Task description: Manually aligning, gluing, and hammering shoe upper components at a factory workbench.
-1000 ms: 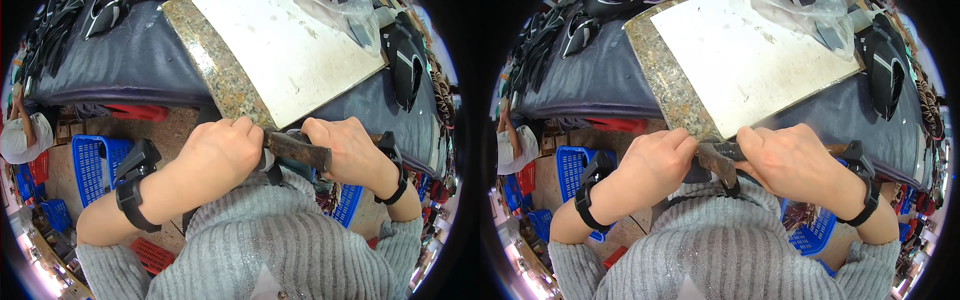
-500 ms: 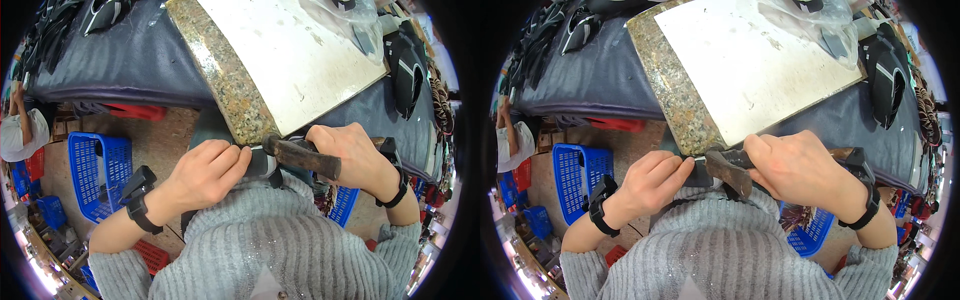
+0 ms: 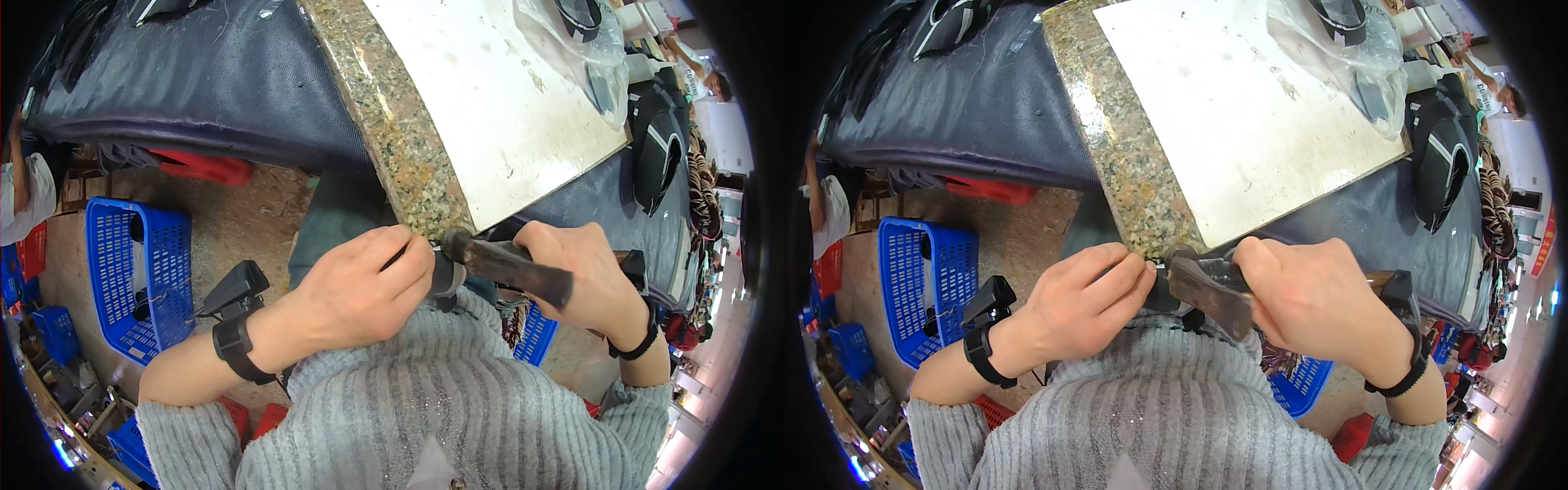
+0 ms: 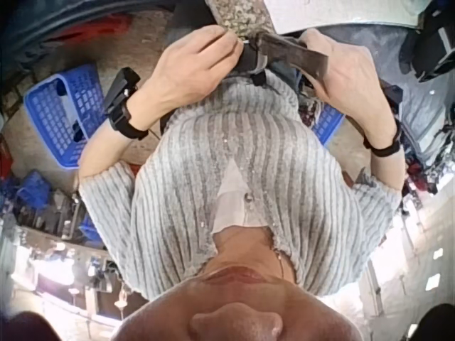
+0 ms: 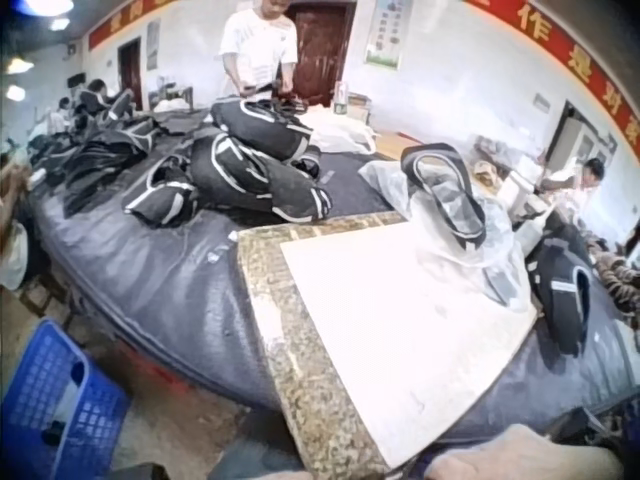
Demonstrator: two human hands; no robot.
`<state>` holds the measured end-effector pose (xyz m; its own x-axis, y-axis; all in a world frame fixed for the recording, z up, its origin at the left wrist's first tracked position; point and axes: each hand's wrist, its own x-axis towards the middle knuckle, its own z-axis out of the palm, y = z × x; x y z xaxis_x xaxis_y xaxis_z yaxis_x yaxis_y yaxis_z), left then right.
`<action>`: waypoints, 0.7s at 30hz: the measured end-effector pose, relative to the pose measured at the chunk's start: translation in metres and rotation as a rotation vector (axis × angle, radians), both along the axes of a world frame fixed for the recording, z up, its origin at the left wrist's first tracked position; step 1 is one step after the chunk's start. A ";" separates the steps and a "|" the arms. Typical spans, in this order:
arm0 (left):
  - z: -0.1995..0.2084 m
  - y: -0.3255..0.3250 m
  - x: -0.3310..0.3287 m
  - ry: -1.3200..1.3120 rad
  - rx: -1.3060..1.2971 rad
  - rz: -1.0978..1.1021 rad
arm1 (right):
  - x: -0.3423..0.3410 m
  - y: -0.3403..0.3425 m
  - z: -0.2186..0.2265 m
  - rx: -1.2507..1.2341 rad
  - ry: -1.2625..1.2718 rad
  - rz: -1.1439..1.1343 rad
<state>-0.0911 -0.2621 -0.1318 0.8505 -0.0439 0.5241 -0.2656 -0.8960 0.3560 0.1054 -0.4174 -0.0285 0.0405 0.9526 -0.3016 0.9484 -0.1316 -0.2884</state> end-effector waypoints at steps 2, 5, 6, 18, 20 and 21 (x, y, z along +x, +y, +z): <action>-0.001 0.000 0.000 -0.023 0.003 -0.001 | -0.002 -0.001 0.000 0.090 -0.005 -0.018; -0.001 0.000 0.000 -0.027 -0.017 0.005 | -0.003 -0.003 -0.001 0.071 0.006 0.001; -0.001 0.000 0.000 -0.035 -0.026 0.008 | -0.004 -0.003 -0.002 0.060 0.010 0.010; -0.016 0.019 -0.005 0.379 -1.059 0.133 | -0.006 -0.013 -0.016 0.058 0.006 0.029; -0.017 0.022 -0.005 0.476 -1.141 0.078 | -0.005 -0.014 -0.016 0.063 -0.005 0.037; -0.017 0.022 -0.004 0.480 -1.129 0.062 | -0.005 -0.014 -0.017 0.089 0.005 0.043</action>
<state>-0.0954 -0.2404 -0.1488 0.9521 0.2791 -0.1250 0.1383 -0.0286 0.9900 0.1002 -0.4309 -0.0450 -0.0026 0.9764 -0.2159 0.9511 -0.0642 -0.3021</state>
